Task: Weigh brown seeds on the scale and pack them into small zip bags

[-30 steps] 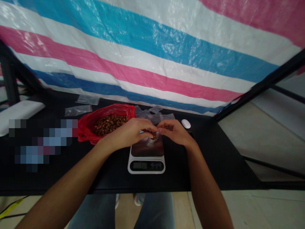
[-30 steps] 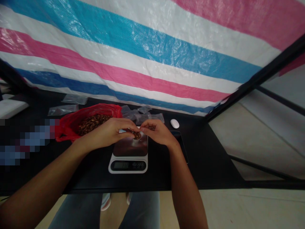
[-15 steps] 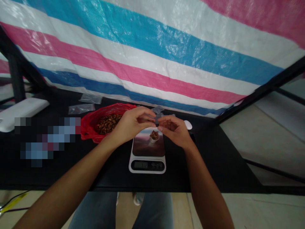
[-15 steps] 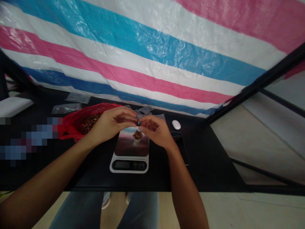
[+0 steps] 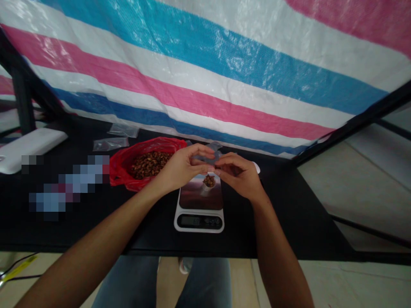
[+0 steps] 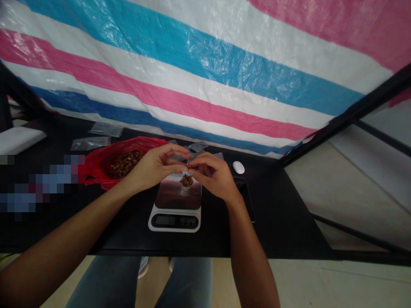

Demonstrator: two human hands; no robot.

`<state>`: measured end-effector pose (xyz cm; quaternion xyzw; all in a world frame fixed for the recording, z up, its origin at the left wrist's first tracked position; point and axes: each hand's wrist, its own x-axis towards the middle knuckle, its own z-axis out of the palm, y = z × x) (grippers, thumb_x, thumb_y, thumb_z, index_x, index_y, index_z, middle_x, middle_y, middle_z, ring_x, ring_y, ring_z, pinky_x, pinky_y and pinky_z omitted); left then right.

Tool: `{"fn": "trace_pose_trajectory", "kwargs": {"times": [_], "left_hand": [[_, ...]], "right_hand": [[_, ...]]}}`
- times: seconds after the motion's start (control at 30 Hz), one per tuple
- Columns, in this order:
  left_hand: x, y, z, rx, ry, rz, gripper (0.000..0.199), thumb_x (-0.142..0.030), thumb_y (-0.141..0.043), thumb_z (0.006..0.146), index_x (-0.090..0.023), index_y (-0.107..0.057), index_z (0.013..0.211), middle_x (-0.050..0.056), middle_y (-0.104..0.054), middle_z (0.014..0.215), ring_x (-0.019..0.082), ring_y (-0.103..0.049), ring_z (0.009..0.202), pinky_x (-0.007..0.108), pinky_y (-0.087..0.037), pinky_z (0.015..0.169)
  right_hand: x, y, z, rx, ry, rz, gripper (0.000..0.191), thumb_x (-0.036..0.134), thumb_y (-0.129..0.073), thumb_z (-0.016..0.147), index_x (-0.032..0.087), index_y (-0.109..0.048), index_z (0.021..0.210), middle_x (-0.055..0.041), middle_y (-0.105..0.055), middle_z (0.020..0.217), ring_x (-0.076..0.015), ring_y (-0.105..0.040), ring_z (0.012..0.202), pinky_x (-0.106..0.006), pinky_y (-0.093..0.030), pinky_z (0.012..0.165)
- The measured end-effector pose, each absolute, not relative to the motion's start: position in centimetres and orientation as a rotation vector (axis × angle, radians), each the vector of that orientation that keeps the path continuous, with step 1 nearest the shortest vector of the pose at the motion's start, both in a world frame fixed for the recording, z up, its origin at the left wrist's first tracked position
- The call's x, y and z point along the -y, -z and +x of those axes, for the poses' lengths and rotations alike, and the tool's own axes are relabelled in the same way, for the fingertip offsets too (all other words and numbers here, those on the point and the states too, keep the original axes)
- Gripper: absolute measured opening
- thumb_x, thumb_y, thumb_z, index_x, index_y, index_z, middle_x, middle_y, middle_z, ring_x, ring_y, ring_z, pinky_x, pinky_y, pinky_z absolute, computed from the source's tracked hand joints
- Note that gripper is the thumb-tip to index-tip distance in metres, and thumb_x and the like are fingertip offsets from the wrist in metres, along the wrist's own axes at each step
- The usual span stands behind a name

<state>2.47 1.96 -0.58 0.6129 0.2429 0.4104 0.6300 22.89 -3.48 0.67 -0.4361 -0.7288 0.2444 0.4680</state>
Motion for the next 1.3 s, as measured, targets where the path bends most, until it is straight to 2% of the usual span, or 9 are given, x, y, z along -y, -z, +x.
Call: {"fn": "trace_pose_trajectory", "kwargs": {"times": [0.13,0.3,0.4,0.5,0.57,0.7,0.83,1.0,1.3], "left_hand": [[-2.0,0.9,2.6,-0.549,-0.928,1.434,0.051,-0.028,-0.089,0.073,-0.016,-0.065,0.117,0.010,-0.076,0.116,0.016,-0.077,0.080,0.027,-0.062,0.068],[-1.8,1.0,2.8,-0.542,-0.904,1.428,0.052,-0.030,-0.089,0.073,-0.016,-0.064,0.117,0.010,-0.075,0.119,0.017,-0.077,0.077,0.028,-0.062,0.067],[-1.8,0.6,2.5,-0.548,-0.927,1.513,0.047,-0.035,-0.085,0.078,-0.015,-0.065,0.115,0.010,-0.077,0.111,0.020,-0.077,0.086,0.031,-0.061,0.074],[-2.6,0.1,1.3,-0.708,-1.060,1.795,0.035,-0.043,-0.071,0.092,-0.015,-0.070,0.112,0.010,-0.078,0.106,0.023,-0.074,0.098,0.035,-0.059,0.086],[-3.5,0.2,0.2,-0.849,-1.081,2.092,0.028,-0.038,-0.060,0.099,-0.015,-0.073,0.109,0.010,-0.077,0.110,0.024,-0.071,0.103,0.038,-0.056,0.093],[-5.6,1.6,-1.7,-0.961,-0.777,2.526,0.030,-0.021,-0.049,0.099,-0.017,-0.077,0.108,0.010,-0.077,0.113,0.027,-0.069,0.107,0.041,-0.051,0.100],[-6.8,2.5,-1.8,-0.907,-0.596,2.706,0.031,-0.021,-0.050,0.099,-0.018,-0.080,0.107,0.011,-0.077,0.113,0.028,-0.066,0.110,0.042,-0.049,0.102],[-7.3,2.4,-0.6,-0.726,-0.528,2.873,0.030,-0.025,-0.053,0.101,-0.021,-0.083,0.098,0.010,-0.076,0.103,0.026,-0.061,0.103,0.038,-0.046,0.095],[-8.4,3.7,-0.3,-0.788,-0.468,2.877,0.027,-0.029,-0.058,0.099,-0.026,-0.085,0.097,0.009,-0.070,0.094,0.023,-0.055,0.094,0.033,-0.044,0.085]], "right_hand": [[3.7,-0.9,23.1,1.828,-0.669,-1.104,0.024,0.047,-0.079,0.088,0.023,-0.080,0.092,-0.0082,-0.072,0.092,-0.0176,-0.060,0.075,-0.031,-0.045,0.061],[3.6,-0.6,23.1,1.804,-0.732,-1.069,0.020,0.042,-0.079,0.089,0.022,-0.078,0.088,-0.0054,-0.069,0.086,-0.0159,-0.058,0.073,-0.030,-0.045,0.064],[3.7,-0.9,23.6,1.814,-0.776,-1.103,0.021,0.042,-0.079,0.089,0.021,-0.078,0.088,-0.0047,-0.068,0.084,-0.0155,-0.057,0.071,-0.030,-0.045,0.064],[3.9,-1.3,24.4,1.850,-0.883,-1.156,0.022,0.042,-0.080,0.087,0.020,-0.078,0.087,-0.0052,-0.069,0.085,-0.0164,-0.061,0.074,-0.029,-0.047,0.065],[4.1,-1.4,24.7,1.879,-0.959,-1.185,0.021,0.040,-0.081,0.086,0.019,-0.079,0.087,-0.0060,-0.071,0.086,-0.0175,-0.064,0.076,-0.029,-0.049,0.066],[4.0,-1.2,24.8,1.914,-1.041,-1.247,0.018,0.036,-0.081,0.084,0.019,-0.082,0.089,-0.0065,-0.074,0.088,-0.0178,-0.066,0.075,-0.028,-0.049,0.064],[3.9,-1.1,24.6,1.956,-1.048,-1.273,0.015,0.033,-0.081,0.084,0.019,-0.083,0.091,-0.0064,-0.076,0.089,-0.0176,-0.066,0.075,-0.028,-0.048,0.064],[3.9,-1.0,24.6,1.937,-1.105,-1.267,0.021,0.038,-0.084,0.082,0.018,-0.082,0.088,-0.0066,-0.076,0.087,-0.0190,-0.069,0.078,-0.029,-0.052,0.067],[3.9,-0.9,24.7,1.919,-1.131,-1.353,0.025,0.040,-0.086,0.080,0.018,-0.079,0.087,-0.0059,-0.078,0.086,-0.0188,-0.068,0.073,-0.030,-0.053,0.066]]}}
